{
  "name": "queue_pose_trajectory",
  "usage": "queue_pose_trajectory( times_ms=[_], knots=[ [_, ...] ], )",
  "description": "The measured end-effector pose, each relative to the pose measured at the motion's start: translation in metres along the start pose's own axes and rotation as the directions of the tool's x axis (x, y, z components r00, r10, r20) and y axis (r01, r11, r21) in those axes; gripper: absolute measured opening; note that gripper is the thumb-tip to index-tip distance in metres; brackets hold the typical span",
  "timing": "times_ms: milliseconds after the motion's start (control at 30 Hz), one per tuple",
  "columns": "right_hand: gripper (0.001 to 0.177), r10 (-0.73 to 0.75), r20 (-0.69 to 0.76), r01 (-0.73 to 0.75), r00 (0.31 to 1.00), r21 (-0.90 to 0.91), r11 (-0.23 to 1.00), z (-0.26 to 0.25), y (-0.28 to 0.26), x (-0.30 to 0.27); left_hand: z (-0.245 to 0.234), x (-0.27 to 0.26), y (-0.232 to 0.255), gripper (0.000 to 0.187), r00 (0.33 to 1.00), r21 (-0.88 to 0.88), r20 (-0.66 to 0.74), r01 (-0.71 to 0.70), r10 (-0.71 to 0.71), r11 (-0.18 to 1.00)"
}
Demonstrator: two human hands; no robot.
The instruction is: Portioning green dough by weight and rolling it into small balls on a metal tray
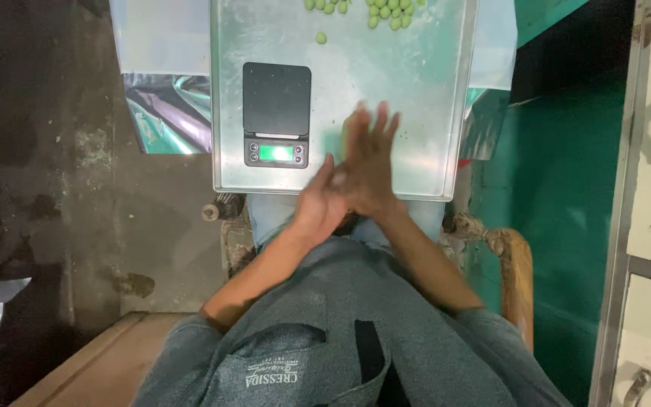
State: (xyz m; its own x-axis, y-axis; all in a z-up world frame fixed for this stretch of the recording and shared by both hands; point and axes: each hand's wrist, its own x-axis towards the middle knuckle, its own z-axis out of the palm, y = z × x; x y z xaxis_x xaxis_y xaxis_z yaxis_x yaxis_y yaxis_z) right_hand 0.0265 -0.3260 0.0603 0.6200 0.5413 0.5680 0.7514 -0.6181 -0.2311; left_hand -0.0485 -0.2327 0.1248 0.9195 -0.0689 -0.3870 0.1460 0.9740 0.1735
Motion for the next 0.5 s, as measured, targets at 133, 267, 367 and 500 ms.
queue_pose_trajectory(
  times_ms=[133,267,367,500],
  knots=[
    [0.071,0.213,-0.016,-0.209,0.977,0.14,0.968,-0.022,0.01,-0.005,-0.048,0.022,-0.002,0.044,0.992,0.155,-0.043,0.121,-0.116,0.98],
    [0.046,0.276,-0.002,-0.241,0.961,0.482,0.843,-0.032,0.005,-0.035,-0.087,0.027,-0.014,0.052,0.994,0.341,-0.072,0.107,-0.087,0.934],
    [0.031,0.264,0.051,-0.24,0.963,0.608,0.757,-0.034,-0.004,-0.05,-0.08,0.016,-0.011,0.047,0.987,0.307,-0.119,0.141,-0.109,0.941],
    [0.029,0.297,0.03,-0.251,0.954,0.622,0.741,-0.037,-0.014,-0.054,-0.094,0.017,-0.024,0.046,0.992,0.319,-0.123,0.076,-0.038,0.945]
  ],
)
